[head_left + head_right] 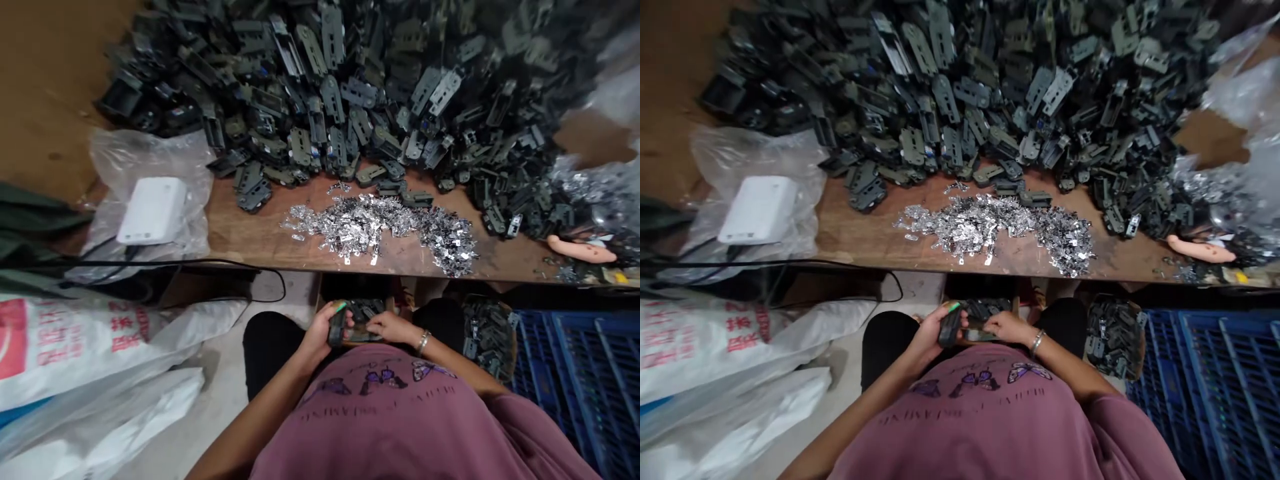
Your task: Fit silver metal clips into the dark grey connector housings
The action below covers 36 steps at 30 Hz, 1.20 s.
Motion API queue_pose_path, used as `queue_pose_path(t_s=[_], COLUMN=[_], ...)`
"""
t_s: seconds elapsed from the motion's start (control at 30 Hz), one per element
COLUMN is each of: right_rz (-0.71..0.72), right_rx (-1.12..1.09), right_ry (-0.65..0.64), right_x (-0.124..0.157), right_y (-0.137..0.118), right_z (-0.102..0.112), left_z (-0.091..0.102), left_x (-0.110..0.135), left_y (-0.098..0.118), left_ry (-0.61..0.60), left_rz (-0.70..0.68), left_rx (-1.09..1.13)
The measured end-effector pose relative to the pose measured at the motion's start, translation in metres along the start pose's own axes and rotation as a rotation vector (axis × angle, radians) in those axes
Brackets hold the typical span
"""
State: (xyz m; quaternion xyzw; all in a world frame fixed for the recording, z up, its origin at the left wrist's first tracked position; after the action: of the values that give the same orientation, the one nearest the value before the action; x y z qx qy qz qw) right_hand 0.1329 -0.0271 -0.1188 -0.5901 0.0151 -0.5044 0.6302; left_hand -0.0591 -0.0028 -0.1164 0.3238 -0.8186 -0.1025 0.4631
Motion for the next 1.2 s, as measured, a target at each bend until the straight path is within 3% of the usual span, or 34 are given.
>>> queue_pose_path(t_s=[0.07, 0.17, 0.23, 0.3, 0.43, 0.6, 0.8, 0.93, 1.03, 1.1, 1.2], right_rz=[0.067, 0.271, 0.354, 0.361, 0.223, 0.131, 0.146, 0.098, 0.141, 0.229, 0.388], right_rx=[-0.021, -0.009, 0.146, 0.359, 0.679, 0.915, 0.782, 0.848, 0.859, 0.720, 0.321], right_ry=[0.138, 0.553, 0.790, 0.900, 0.809, 0.622, 0.588, 0.615, 0.645, 0.701, 0.734], right_x=[0.021, 0.056, 0.069, 0.066, 0.034, 0.019, 0.034, 0.028, 0.028, 0.033, 0.043], right_y=[-0.007, -0.026, -0.039, -0.048, -0.059, -0.060, -0.049, -0.053, -0.061, -0.067, -0.075], right_z=[0.013, 0.051, 0.082, 0.113, 0.150, 0.153, 0.157, 0.163, 0.160, 0.152, 0.127], left_z=[-0.009, -0.024, -0.037, -0.051, -0.079, -0.096, -0.101, -0.106, -0.113, -0.117, -0.119], left_x=[0.007, 0.016, 0.021, 0.024, 0.026, 0.022, 0.019, 0.020, 0.022, 0.024, 0.028], left_y=[0.001, 0.004, 0.007, 0.011, 0.018, 0.027, 0.036, 0.039, 0.041, 0.044, 0.045], left_ry=[-0.059, -0.150, -0.200, -0.237, -0.307, -0.273, -0.244, -0.244, -0.262, -0.277, -0.285], left_rz=[-0.020, -0.048, -0.048, -0.034, -0.013, -0.037, -0.093, -0.090, -0.124, -0.180, -0.247], left_rx=[0.001, -0.015, -0.047, -0.080, -0.123, -0.166, -0.152, -0.187, -0.197, -0.213, -0.276])
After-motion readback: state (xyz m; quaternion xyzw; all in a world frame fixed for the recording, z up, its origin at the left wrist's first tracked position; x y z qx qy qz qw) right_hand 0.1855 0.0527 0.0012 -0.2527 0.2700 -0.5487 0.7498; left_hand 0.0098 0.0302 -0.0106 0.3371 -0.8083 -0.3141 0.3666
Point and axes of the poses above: each hand's wrist, its own x-axis away from the middle knuckle, its own z-axis out of the back of the hand, y = z × x, the point moved 2 cm from there along -x, towards the middle knuckle, and after that the axes turned 9 degrees about -y, right-handed, at the moved point
